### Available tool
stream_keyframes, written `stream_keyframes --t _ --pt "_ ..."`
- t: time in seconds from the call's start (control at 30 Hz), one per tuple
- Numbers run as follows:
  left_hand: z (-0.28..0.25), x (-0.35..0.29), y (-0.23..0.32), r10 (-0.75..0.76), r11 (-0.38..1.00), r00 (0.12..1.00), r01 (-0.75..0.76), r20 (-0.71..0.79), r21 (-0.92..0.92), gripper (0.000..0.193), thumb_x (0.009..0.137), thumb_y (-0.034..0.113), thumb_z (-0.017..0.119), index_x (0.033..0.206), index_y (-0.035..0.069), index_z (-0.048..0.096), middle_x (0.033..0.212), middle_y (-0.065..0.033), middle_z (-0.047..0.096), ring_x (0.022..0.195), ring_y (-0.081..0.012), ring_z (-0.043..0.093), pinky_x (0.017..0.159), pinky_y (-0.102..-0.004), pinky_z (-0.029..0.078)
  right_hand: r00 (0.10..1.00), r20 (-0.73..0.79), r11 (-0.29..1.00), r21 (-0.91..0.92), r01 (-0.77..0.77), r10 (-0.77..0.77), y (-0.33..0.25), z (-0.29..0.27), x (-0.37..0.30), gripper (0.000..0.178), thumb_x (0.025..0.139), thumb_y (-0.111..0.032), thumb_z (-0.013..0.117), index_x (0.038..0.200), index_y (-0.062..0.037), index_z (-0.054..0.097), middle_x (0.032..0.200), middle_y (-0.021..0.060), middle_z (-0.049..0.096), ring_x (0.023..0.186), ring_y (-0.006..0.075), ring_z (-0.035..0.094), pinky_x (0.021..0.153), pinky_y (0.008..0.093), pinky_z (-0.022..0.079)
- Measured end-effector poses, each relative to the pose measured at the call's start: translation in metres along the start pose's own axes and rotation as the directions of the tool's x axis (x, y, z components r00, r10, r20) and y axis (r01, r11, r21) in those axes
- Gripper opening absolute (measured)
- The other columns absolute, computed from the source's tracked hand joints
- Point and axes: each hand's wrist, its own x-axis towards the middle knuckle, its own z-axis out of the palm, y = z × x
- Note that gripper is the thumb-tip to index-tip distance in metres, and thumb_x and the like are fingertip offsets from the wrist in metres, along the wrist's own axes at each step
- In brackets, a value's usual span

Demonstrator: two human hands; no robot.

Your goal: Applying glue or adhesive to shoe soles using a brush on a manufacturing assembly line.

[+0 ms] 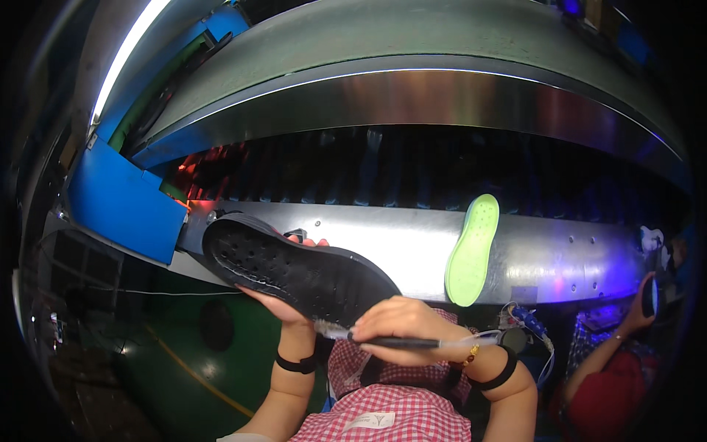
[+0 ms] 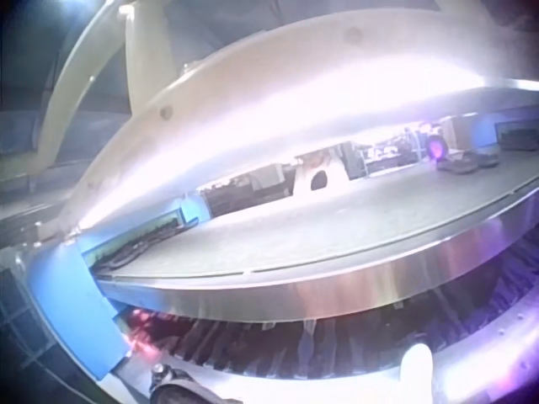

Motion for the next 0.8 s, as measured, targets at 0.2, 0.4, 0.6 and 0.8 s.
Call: stream_keyframes --t 0.2,0.4,0.6,0.8 --pt "0.002 0.007 0.009 0.050 0.999 0.991 -0.047 0.122 -0.024 0.101 0.081 0.082 0.027 0.135 -0.002 0.046 0.132 -0.0189 0.054 0.120 -0.0356 0.052 0.113 -0.0521 0.026 0.959 -0.243 0.989 0.015 -0.149 0.148 0.003 -0.004 -0.010 0.020 0.077 -0.006 0.074 0.096 -0.0015 0.071 0.098 0.0116 0.071 0.093 0.0239 0.068 0.085 0.0353 0.052" --pt "0.017 0.010 0.014 0.091 0.996 0.991 -0.092 0.096 0.003 0.111 0.074 0.089 0.026 0.127 -0.006 0.050 0.118 -0.0201 0.059 0.112 -0.0334 0.054 0.111 -0.0547 0.027 0.982 -0.120 0.829 0.556 -0.053 0.144 0.008 -0.007 -0.021 0.021 0.077 -0.004 0.074 0.097 -0.0017 0.071 0.100 0.0118 0.071 0.097 0.0225 0.065 0.088 0.0356 0.051" --pt "0.020 0.014 0.015 0.111 0.987 0.958 -0.138 0.263 0.085 0.100 0.081 0.081 0.031 0.140 0.001 0.039 0.131 -0.0176 0.055 0.117 -0.0352 0.055 0.112 -0.0549 0.024 0.994 -0.002 0.977 0.185 -0.103 0.106 0.009 -0.016 -0.029 0.021 0.075 -0.004 0.074 0.096 -0.0022 0.072 0.096 0.0104 0.071 0.096 0.0219 0.065 0.087 0.0344 0.050" --pt "0.023 0.014 0.016 0.067 0.988 0.961 -0.101 0.267 0.117 0.103 0.079 0.082 0.035 0.138 -0.002 0.040 0.131 -0.0190 0.055 0.119 -0.0354 0.053 0.112 -0.0560 0.024 0.941 -0.150 0.922 0.297 -0.249 0.302 0.008 -0.018 -0.038 0.022 0.075 -0.003 0.074 0.097 -0.0032 0.073 0.095 0.0099 0.071 0.097 0.0215 0.063 0.088 0.0343 0.050"
